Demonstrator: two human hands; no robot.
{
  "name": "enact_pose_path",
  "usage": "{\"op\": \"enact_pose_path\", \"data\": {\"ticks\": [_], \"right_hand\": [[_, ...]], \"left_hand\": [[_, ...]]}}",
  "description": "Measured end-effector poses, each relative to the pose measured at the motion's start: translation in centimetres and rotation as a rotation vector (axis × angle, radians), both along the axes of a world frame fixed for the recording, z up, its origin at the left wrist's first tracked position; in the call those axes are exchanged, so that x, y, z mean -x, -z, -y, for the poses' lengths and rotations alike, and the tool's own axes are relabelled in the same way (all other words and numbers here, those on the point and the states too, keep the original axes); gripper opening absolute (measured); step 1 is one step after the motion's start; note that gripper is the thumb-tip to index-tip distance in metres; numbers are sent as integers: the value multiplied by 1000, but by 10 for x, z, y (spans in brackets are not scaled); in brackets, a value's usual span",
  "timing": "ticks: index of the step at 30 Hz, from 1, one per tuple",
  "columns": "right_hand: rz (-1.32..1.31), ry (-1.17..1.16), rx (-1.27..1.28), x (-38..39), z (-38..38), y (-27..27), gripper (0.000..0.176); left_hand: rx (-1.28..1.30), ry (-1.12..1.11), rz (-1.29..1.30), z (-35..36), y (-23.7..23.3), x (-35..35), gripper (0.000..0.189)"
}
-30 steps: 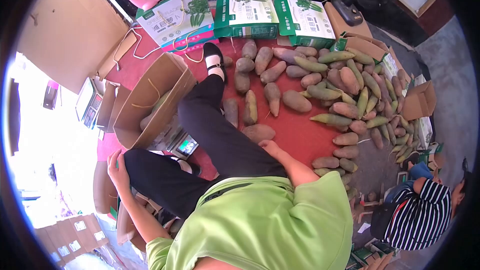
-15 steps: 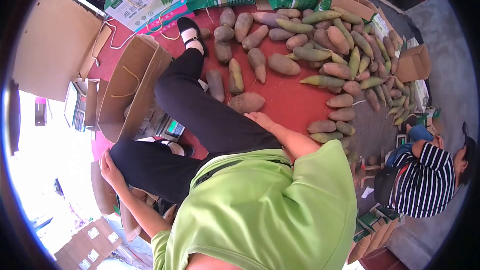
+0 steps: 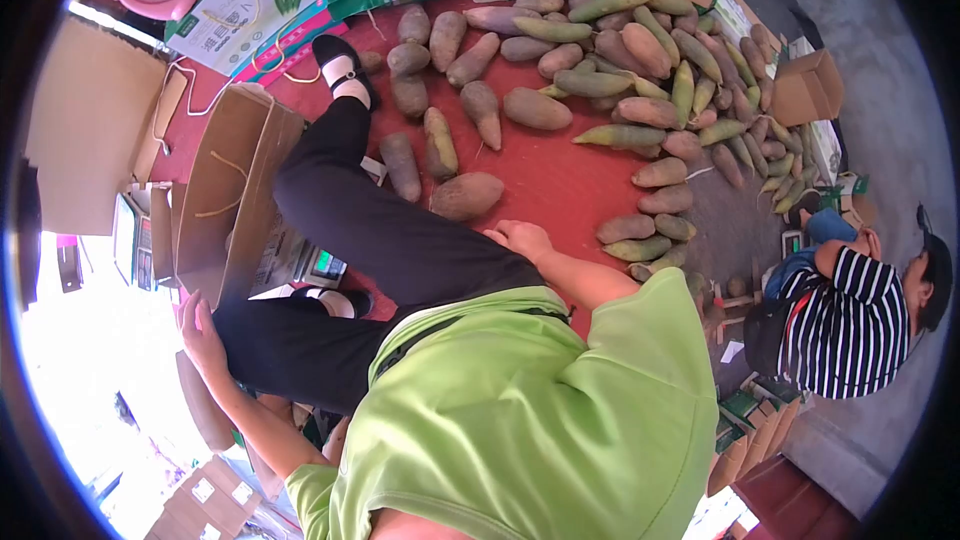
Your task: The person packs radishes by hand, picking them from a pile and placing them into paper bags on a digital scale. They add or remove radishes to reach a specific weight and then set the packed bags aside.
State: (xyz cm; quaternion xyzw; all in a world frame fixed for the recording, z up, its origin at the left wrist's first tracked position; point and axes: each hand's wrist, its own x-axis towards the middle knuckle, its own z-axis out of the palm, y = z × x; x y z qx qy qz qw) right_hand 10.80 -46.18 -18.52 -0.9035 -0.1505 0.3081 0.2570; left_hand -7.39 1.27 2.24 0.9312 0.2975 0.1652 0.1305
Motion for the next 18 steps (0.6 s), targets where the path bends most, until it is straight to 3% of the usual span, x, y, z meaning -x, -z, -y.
{"op": "enact_pose_path", "data": {"ticks": [18], "right_hand": [[90, 67, -24, 3, -5, -10, 38]], "left_hand": [[90, -122, -101, 6, -3, -9, 27]]}}
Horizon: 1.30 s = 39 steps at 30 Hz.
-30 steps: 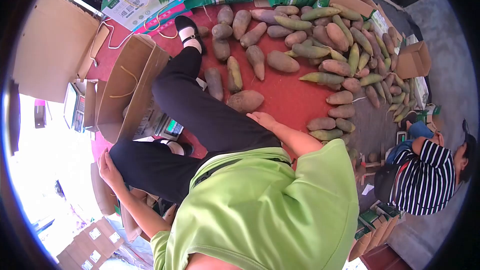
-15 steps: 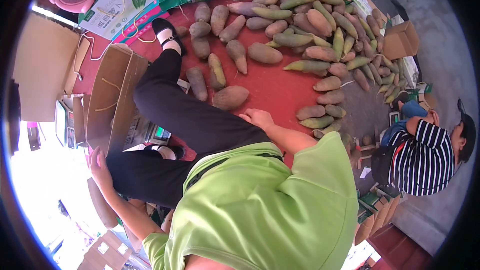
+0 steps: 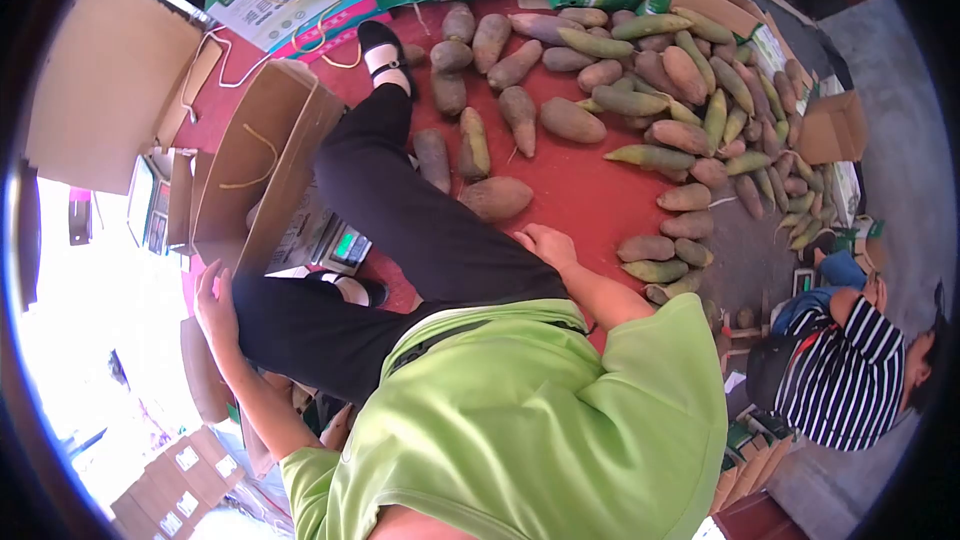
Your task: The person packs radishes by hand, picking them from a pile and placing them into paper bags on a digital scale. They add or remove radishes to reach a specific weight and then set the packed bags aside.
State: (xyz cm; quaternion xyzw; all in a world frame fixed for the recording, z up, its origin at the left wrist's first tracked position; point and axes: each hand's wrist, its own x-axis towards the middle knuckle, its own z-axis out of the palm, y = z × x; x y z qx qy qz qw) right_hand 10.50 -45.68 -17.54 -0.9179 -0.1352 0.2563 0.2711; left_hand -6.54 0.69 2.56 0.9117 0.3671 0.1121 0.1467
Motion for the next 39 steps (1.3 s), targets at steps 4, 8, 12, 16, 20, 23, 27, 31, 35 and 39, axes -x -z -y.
{"op": "enact_pose_path", "data": {"ticks": [4, 8, 12, 16, 20, 23, 27, 31, 35, 39], "right_hand": [[3, -4, -4, 2, 2, 7, 37], [13, -2, -15, 1, 2, 4, 38], [-11, 6, -24, 2, 3, -1, 35], [78, -53, -140, 3, 9, 21, 35], [53, -73, -189, 0, 9, 22, 36], [6, -40, -222, 0, 11, 23, 36], [-69, 26, -260, -2, 14, 25, 36], [-196, 64, -133, -6, 10, 7, 35], [-143, 39, -141, -7, 12, 19, 35], [-135, 35, -137, -7, 12, 22, 39]], "left_hand": [[-4, 5, -10, 3, -3, 1, 27], [-19, 17, 1, 1, -1, 2, 26], [-20, 12, -5, 4, -4, 2, 26], [-48, 10, -28, -2, -2, 6, 28], [-36, 25, -46, 0, -6, 4, 28], [-13, 43, -56, 1, -6, 2, 28], [23, 24, -68, -7, 4, 2, 28], [43, 42, -106, -9, 5, 1, 29], [82, 25, -127, -15, 8, 3, 30], [88, 59, -125, -18, 10, 5, 32]]}}
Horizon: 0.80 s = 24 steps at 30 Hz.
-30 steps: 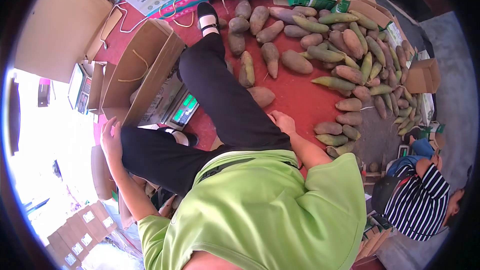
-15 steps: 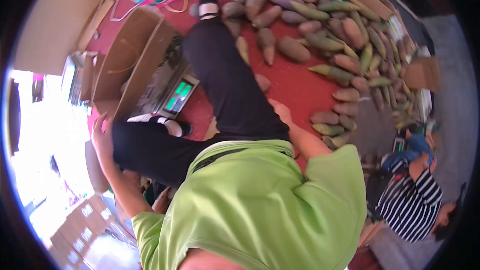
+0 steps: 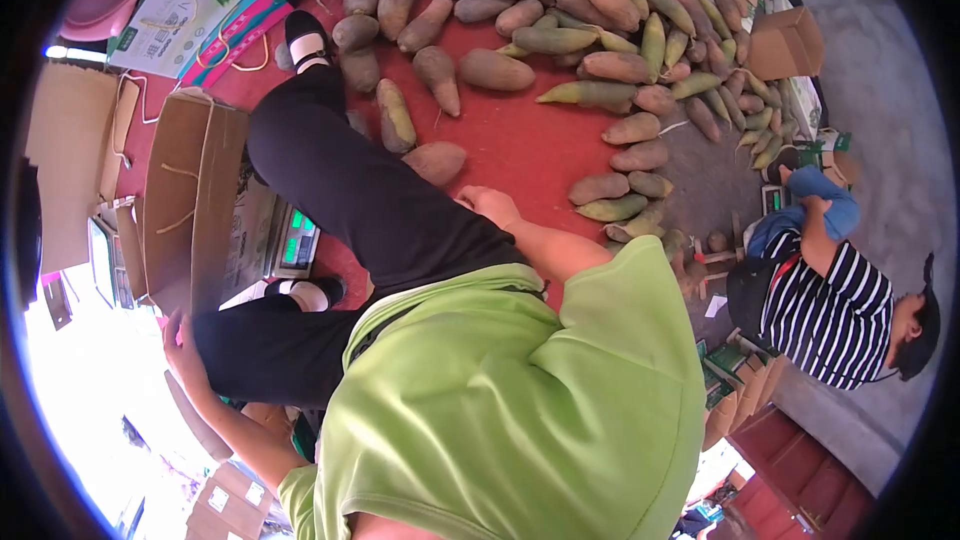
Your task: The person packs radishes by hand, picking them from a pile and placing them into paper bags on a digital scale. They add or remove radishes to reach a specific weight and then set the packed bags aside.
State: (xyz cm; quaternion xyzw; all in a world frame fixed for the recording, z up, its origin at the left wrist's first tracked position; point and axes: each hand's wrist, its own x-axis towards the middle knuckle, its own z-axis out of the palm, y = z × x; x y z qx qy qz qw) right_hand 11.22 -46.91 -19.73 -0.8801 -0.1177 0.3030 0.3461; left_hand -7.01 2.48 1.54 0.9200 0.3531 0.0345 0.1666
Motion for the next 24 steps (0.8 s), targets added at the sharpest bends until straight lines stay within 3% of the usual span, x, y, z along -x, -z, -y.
{"op": "enact_pose_path", "data": {"ticks": [5, 10, 12, 15, 18, 22, 24], "right_hand": [[-40, 47, -2, -1, 0, -1, 39], [-162, 153, -77, -4, 11, 31, 32], [-389, 421, -105, -7, 17, 40, 30], [-211, 345, 23, -5, 41, 68, 27], [-181, 346, 163, 10, 78, 110, 23], [-213, 362, 278, 26, 105, 129, 23], [-183, 205, 251, 35, 114, 135, 21]], "left_hand": [[50, -23, 7, -1, -1, 2, 34], [81, -39, -6, -2, 1, 2, 35], [66, -58, -33, -4, 1, 3, 36], [77, -78, -48, 0, -2, 0, 38], [30, -55, -73, 3, -4, -2, 38], [46, -62, -66, -1, 0, 0, 38], [63, -93, -66, -2, 0, 0, 37]]}}
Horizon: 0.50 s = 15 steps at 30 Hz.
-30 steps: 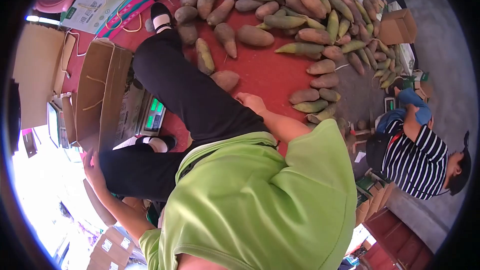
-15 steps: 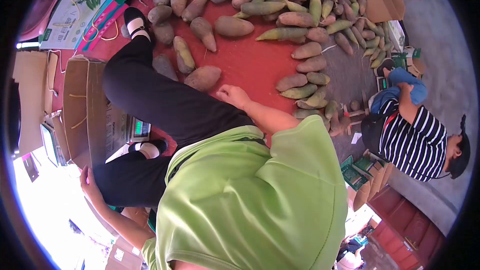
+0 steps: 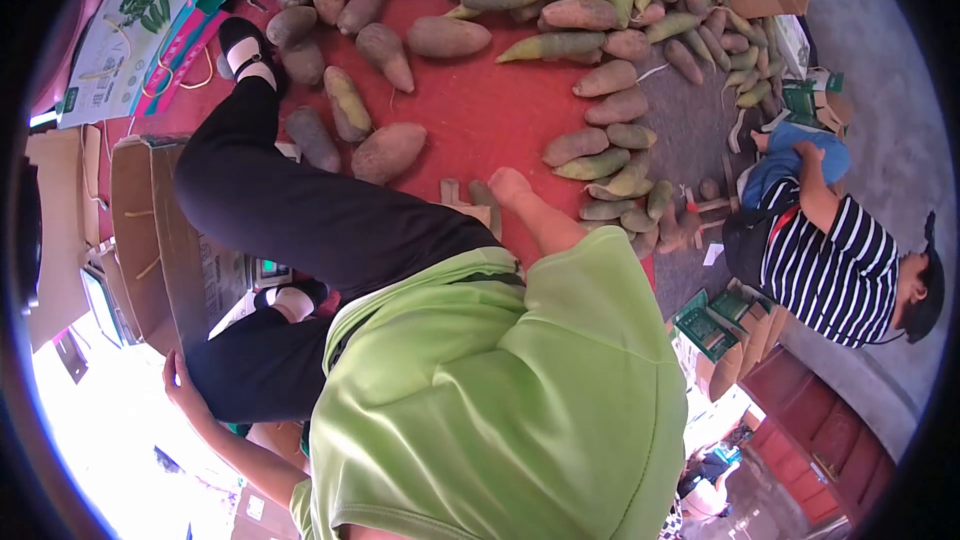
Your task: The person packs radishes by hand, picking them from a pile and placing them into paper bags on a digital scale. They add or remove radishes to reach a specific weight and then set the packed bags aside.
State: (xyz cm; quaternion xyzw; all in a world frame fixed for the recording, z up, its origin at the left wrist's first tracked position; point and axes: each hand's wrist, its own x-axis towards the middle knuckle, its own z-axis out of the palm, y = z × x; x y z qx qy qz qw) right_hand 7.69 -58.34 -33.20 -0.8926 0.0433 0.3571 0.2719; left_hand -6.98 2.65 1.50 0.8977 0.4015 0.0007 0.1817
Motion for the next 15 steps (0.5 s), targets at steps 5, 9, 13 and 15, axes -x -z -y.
{"op": "enact_pose_path", "data": {"ticks": [5, 9, 13, 15], "right_hand": [[-128, 169, -53, 21, -2, 17, 15], [-220, 353, -92, 21, -12, -5, 13], [-189, 299, -77, 19, -5, 9, 14], [-67, 106, -123, 16, -2, 11, 14]], "left_hand": [[-9, -12, -5, 1, 0, -1, 35], [-24, 2, 6, -2, 3, 2, 35], [-12, -12, 3, -1, 2, 2, 35], [-25, -5, 2, 2, 1, 0, 35]]}}
